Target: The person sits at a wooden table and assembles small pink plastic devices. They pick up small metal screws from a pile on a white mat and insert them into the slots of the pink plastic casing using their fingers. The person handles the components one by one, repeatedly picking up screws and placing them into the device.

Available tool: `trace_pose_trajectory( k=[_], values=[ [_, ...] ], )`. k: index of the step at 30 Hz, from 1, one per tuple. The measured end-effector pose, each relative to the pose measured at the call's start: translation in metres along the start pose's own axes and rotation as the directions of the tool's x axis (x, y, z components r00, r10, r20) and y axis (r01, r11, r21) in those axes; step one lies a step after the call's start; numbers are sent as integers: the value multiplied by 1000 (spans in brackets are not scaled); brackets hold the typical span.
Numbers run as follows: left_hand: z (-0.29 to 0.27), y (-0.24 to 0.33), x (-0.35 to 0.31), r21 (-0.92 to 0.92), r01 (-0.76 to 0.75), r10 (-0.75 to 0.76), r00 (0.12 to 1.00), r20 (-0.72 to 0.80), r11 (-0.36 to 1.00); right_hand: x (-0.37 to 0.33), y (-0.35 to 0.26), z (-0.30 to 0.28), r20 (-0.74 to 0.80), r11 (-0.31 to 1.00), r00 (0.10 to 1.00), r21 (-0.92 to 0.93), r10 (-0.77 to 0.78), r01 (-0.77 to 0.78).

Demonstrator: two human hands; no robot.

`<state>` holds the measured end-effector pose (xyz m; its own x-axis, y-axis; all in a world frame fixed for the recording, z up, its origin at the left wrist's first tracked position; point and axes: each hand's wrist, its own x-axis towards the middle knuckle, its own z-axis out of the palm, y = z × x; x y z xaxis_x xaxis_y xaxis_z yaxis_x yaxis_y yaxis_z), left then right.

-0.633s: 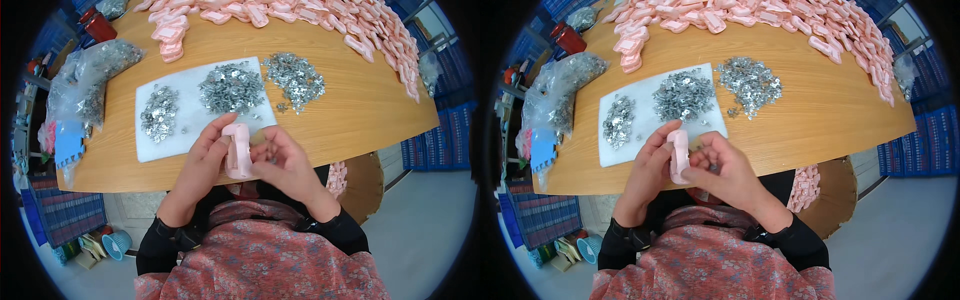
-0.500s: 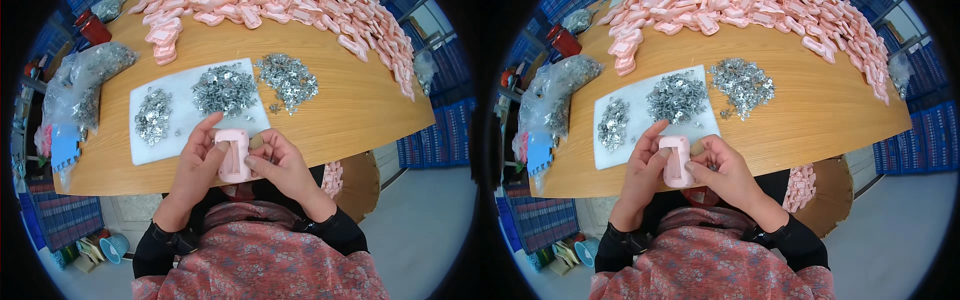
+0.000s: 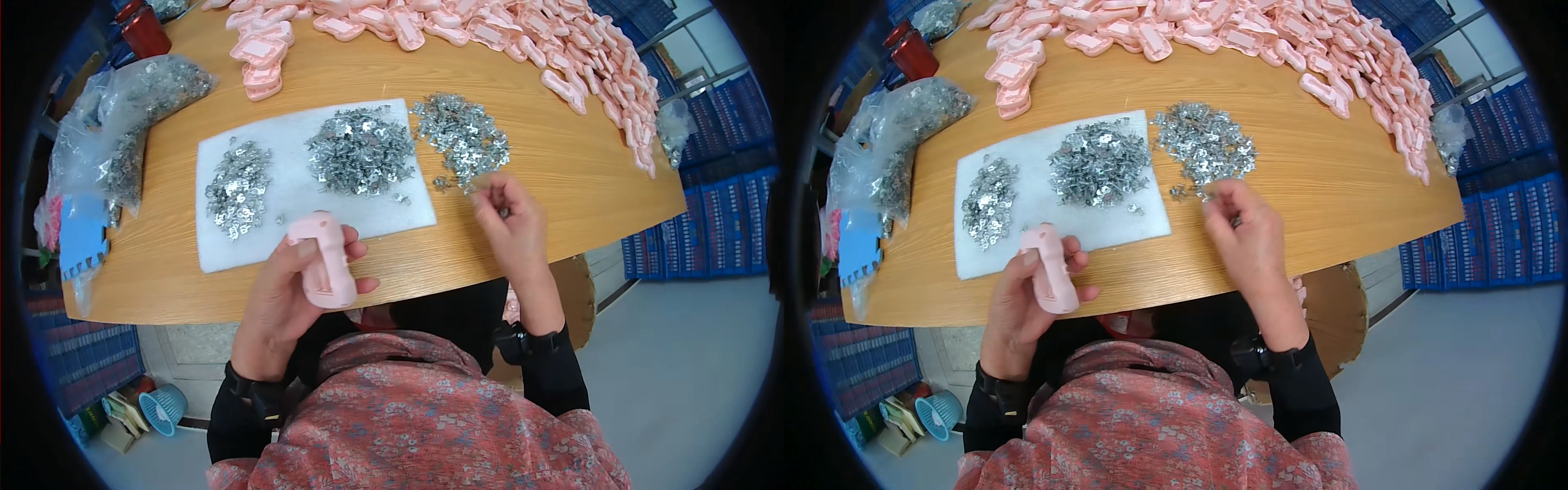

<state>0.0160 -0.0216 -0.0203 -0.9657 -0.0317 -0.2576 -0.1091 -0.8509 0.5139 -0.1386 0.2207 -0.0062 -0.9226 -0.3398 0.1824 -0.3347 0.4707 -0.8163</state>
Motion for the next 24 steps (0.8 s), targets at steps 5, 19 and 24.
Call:
trace_pose_trajectory(
  k=[5, 19, 24],
  values=[
    [-12, 7, -8, -68, 37, -33, 998, 60, 997, 8, 22, -11, -17, 999, 1000, -33, 20, -21],
    [-13, 1, -3, 34, 38, -41, 995, 91, 999, 2, 6, 12, 27, 1000, 1000, -12, -10, 11],
    [-13, 1, -3, 71, 51, -56, 996, 73, 996, 18, -8, 31, 59, 956, 980, -213, -192, 200]
  ],
)
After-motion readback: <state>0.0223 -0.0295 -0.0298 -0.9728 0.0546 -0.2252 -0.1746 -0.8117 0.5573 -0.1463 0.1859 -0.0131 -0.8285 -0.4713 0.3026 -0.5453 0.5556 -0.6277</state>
